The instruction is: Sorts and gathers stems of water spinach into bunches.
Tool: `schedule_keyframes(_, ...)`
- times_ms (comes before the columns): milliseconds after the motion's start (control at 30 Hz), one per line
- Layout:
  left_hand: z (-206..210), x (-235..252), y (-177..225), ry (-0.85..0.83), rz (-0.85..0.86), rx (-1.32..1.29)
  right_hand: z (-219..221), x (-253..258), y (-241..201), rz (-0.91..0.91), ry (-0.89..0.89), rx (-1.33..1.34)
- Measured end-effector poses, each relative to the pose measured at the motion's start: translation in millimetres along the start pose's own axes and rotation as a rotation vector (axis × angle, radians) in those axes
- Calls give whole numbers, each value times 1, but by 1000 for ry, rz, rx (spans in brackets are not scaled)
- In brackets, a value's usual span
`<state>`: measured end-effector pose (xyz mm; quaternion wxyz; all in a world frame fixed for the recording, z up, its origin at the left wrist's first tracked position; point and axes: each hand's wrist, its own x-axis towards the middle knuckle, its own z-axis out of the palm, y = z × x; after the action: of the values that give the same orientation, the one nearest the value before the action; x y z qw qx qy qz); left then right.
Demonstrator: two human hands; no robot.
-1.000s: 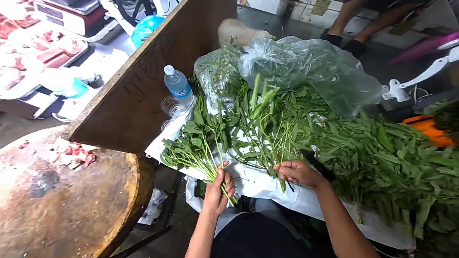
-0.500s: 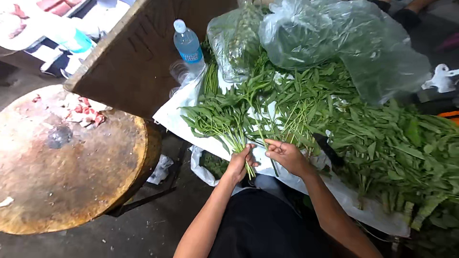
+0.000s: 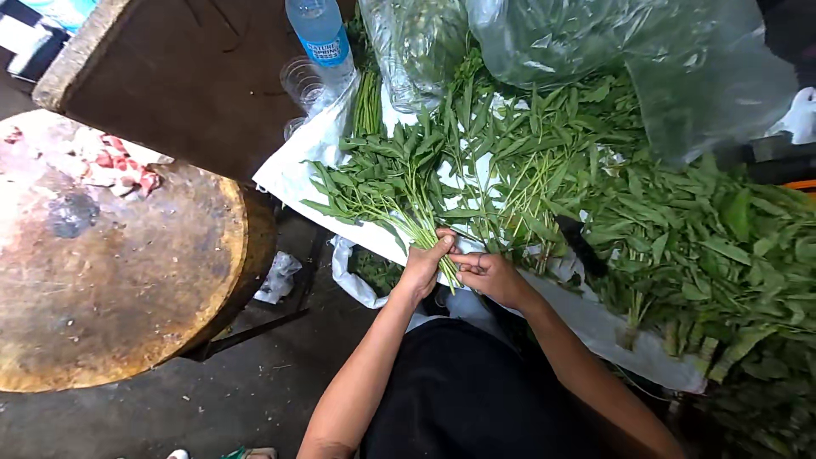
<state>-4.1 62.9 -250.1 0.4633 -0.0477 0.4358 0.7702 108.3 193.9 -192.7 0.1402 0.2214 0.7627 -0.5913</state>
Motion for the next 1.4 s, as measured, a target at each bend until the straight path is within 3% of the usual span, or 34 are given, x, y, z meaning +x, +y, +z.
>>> schedule_keyframes(233,11,-5,15,71,134,56,-8,3,4,-77,-57,45)
schedule_keyframes(400,3,-15,48,73,184,68,-46,24,24,177,355,-146)
schedule_keyframes(533,-12,-11,70,187,-72,61,-50,55,39,277,475,-332)
schedule_keyframes(633,-31,-4,70,271,-242,370,-45,74,40,386,426,-438)
schedule_keyframes(767,-57,-17,64,463,-82,1044,-54,81,35,431,371,-419)
schedule_keyframes(867,-60,-34,67,565,59,1216,-65,65,33,295,420,-145)
schedule_keyframes(967,-47,-51,86,498,124,1043,-74,42,26,199,496,11)
schedule_keyframes(1067,-27,-56,97,347,147,576,-83,26,29,173,596,-55)
schedule_keyframes(1233,-37,-11,73,260,-274,262,-90,12,24,-9,818,59)
schedule_keyframes(1400,-14,-4,50,238,-154,44,-77,-4,-14,-316,889,337)
